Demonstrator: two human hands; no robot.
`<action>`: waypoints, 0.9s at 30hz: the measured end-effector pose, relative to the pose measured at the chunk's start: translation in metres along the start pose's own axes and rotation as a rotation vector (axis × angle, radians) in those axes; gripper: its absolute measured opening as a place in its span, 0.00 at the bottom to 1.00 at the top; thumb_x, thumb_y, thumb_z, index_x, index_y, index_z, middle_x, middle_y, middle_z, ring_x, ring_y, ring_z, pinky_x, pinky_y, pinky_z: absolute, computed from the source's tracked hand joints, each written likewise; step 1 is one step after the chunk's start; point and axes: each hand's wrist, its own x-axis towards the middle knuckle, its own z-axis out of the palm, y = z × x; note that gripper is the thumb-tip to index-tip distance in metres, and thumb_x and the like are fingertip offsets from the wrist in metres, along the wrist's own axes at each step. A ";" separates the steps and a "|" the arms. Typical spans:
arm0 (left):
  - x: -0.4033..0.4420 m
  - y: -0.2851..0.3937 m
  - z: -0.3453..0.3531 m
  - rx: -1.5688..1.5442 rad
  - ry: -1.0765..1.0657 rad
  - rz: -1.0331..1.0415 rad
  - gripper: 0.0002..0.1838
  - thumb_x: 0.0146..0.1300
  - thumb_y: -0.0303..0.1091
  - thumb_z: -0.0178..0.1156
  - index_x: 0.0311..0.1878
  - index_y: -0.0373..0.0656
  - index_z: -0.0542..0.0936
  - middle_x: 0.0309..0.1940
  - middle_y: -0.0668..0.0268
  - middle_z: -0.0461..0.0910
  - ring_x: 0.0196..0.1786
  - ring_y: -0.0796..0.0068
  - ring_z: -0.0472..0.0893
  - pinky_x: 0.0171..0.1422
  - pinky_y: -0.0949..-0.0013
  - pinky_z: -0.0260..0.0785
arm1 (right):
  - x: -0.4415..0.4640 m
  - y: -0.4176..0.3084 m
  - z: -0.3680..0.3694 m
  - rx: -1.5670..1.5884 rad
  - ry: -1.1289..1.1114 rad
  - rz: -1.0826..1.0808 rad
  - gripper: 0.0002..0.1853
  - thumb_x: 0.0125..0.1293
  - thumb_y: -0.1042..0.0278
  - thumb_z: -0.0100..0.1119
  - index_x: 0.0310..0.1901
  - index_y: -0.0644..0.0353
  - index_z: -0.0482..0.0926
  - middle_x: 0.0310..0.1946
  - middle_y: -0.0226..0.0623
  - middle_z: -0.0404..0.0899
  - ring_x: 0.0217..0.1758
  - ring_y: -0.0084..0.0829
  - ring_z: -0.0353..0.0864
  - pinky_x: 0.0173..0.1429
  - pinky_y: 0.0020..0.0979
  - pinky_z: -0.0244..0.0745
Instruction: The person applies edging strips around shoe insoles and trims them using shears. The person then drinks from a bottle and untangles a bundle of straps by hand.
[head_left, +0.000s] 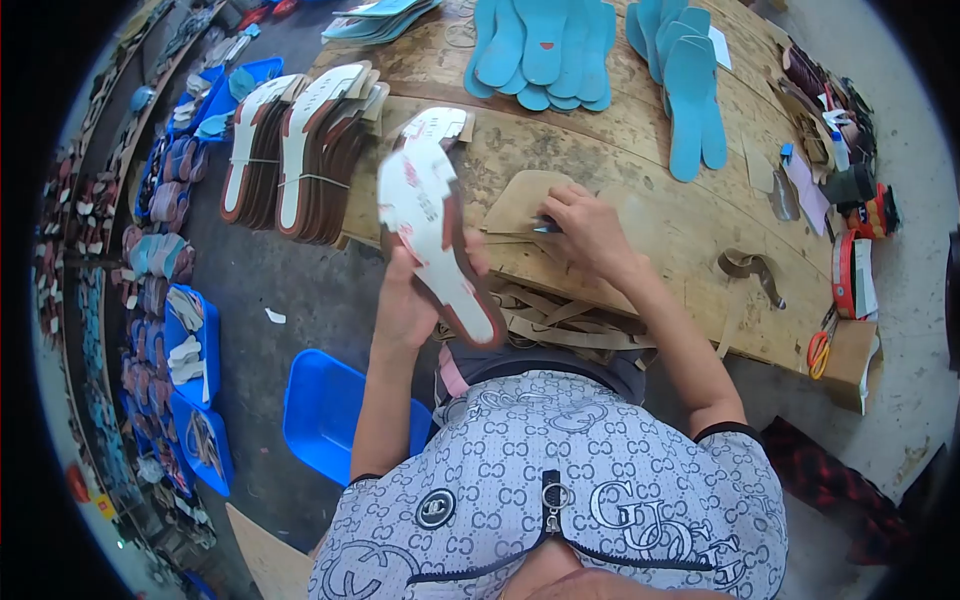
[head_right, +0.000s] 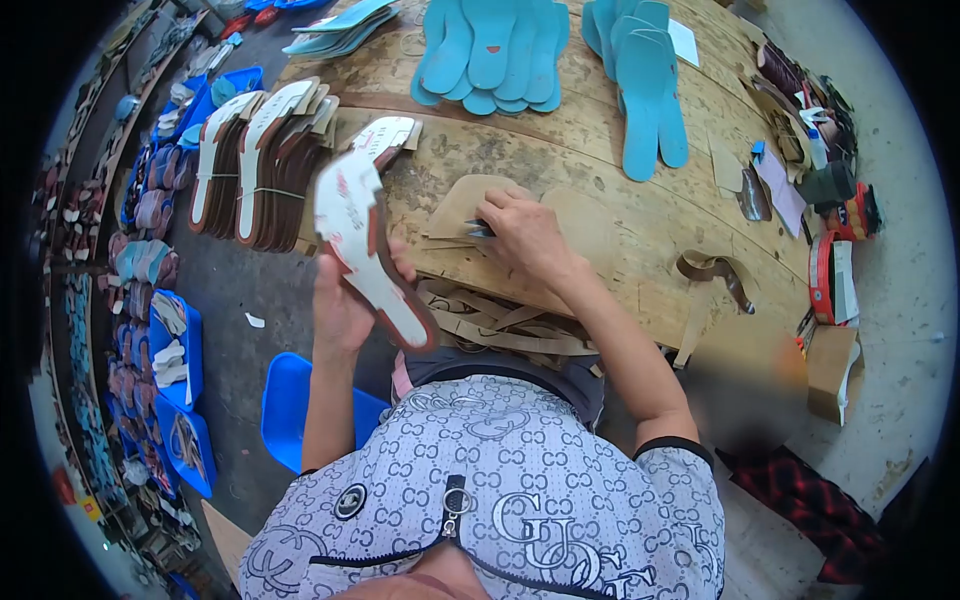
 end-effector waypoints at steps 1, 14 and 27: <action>-0.006 -0.004 -0.017 -0.020 -0.006 -0.081 0.32 0.69 0.52 0.52 0.64 0.34 0.65 0.50 0.51 0.78 0.49 0.58 0.81 0.52 0.57 0.75 | 0.001 0.002 0.000 0.014 -0.047 -0.005 0.09 0.58 0.67 0.62 0.38 0.58 0.76 0.34 0.37 0.73 0.45 0.40 0.75 0.43 0.36 0.74; 0.013 -0.050 0.015 0.201 -0.066 -0.252 0.27 0.66 0.45 0.59 0.60 0.34 0.71 0.50 0.55 0.80 0.45 0.70 0.82 0.50 0.67 0.76 | -0.019 -0.035 -0.063 0.177 0.257 -0.225 0.07 0.60 0.76 0.62 0.39 0.58 0.76 0.41 0.40 0.80 0.47 0.39 0.80 0.51 0.35 0.75; 0.019 -0.064 0.024 0.063 0.223 -0.257 0.41 0.69 0.68 0.33 0.59 0.36 0.71 0.36 0.56 0.82 0.33 0.68 0.82 0.35 0.67 0.76 | -0.081 -0.027 -0.038 1.633 0.669 0.953 0.13 0.67 0.61 0.57 0.47 0.59 0.77 0.27 0.23 0.76 0.20 0.12 0.69 0.14 0.17 0.54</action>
